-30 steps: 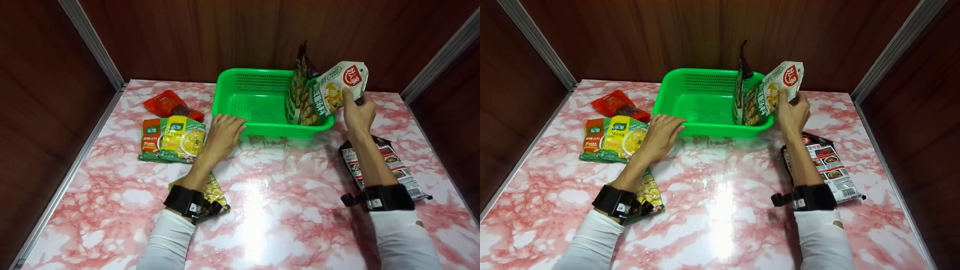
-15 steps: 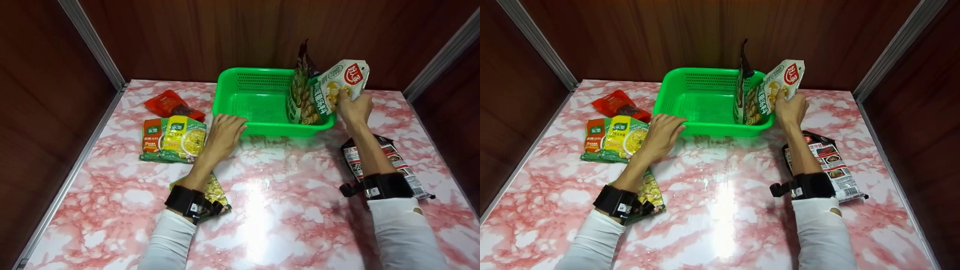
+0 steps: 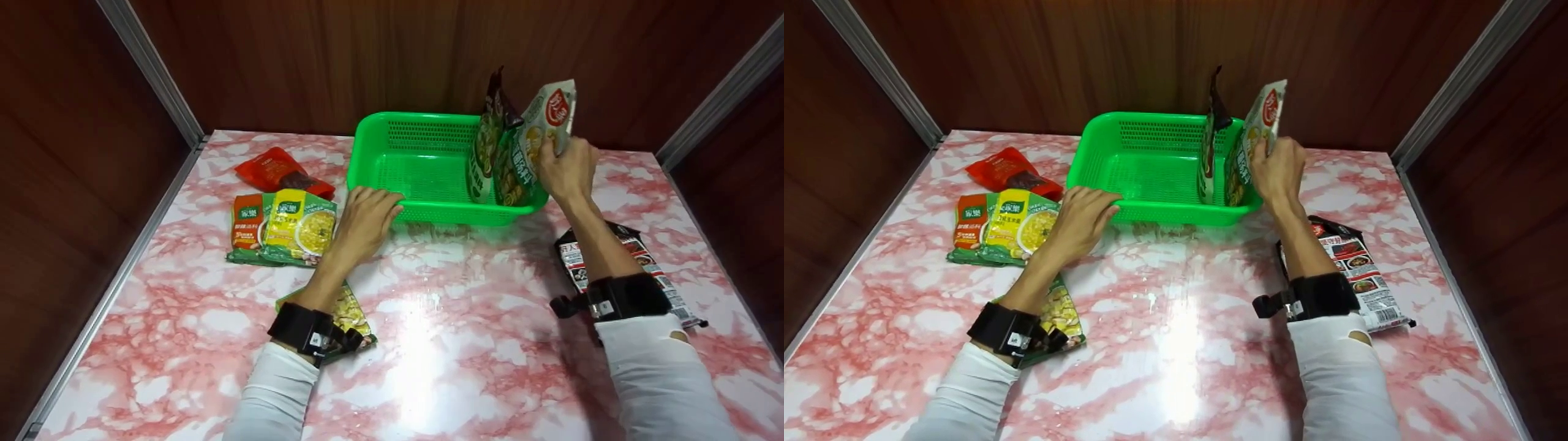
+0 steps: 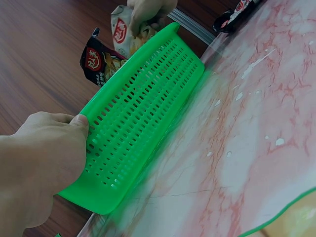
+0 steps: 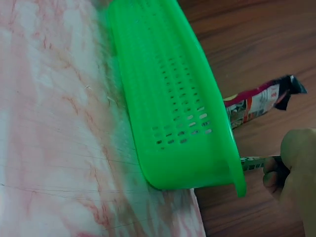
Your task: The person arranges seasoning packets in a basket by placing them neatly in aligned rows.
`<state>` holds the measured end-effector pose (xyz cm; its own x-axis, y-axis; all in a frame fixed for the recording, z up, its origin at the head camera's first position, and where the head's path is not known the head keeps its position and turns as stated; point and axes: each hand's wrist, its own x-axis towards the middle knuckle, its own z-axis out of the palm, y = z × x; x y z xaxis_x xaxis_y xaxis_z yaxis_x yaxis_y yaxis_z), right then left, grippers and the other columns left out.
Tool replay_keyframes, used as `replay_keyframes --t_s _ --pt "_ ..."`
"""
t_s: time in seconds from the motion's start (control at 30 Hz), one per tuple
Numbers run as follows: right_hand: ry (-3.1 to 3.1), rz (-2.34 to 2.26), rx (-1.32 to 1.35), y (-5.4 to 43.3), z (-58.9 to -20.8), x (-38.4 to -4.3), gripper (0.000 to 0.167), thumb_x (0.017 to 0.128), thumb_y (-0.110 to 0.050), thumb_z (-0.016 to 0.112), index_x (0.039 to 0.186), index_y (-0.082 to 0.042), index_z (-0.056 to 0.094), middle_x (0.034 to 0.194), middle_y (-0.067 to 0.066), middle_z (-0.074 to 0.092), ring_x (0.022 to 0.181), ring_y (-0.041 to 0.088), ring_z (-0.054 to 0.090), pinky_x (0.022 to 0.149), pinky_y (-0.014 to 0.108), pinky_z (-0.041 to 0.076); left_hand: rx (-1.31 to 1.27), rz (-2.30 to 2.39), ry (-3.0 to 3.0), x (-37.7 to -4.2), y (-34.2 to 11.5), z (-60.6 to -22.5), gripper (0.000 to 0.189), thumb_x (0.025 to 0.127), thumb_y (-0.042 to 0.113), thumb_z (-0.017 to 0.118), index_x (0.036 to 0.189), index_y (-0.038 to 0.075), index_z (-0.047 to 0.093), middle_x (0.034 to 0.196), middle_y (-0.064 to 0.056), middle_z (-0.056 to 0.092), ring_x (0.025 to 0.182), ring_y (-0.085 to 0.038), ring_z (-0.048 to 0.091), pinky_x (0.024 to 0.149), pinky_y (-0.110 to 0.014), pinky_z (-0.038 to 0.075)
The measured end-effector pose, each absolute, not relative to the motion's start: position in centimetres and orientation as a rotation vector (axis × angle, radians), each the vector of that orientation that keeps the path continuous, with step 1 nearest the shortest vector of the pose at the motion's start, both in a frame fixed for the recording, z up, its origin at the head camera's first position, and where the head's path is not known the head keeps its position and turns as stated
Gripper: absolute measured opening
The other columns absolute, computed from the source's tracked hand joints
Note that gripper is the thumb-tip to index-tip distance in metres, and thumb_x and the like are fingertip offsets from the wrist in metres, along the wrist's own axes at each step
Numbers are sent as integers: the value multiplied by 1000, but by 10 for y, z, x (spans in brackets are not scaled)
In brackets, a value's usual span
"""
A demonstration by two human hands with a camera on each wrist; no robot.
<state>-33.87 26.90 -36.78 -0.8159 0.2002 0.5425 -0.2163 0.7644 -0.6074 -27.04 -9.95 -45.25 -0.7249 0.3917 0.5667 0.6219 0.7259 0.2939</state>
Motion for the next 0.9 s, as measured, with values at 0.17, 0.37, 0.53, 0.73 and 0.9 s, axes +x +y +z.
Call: replay_keyframes --t_s 0.17,0.37,0.53,0.73,0.9 --pt "-2375 823 96 255 -366 -338 54 109 -16 65 59 -19 45 57 -2 46 59 28 51 62 32 37 -767 -647 -2466 -270 -100 -452 31 116 24 62 136 6 77 129 -15 83 120 -41 73 115 -57 46" --pt "-2384 786 164 245 -365 -340 53 107 -13 66 60 -15 41 60 11 49 65 46 61 71 55 52 -765 -664 -2475 -270 -99 -452 31 116 23 62 136 5 76 130 -16 82 121 -42 73 116 -59 46" --pt "-2409 762 168 244 -366 -341 43 108 -17 65 67 -8 54 73 31 67 73 52 67 76 62 54 -762 -666 -2476 -270 -99 -452 30 116 23 62 136 6 76 131 -16 82 121 -41 73 115 -58 46" --pt "-2438 780 124 248 -369 -340 47 107 -26 67 65 -12 51 71 24 64 74 49 64 74 56 48 -751 -647 -2482 -270 -99 -452 32 117 25 61 136 6 77 131 -15 82 121 -41 73 116 -58 46" --pt "-2450 808 143 251 -370 -338 47 106 -30 67 65 -14 52 66 13 59 69 41 58 69 44 41 -748 -643 -2484 -271 -99 -452 31 117 25 61 136 7 78 130 -15 83 121 -40 73 116 -58 46"
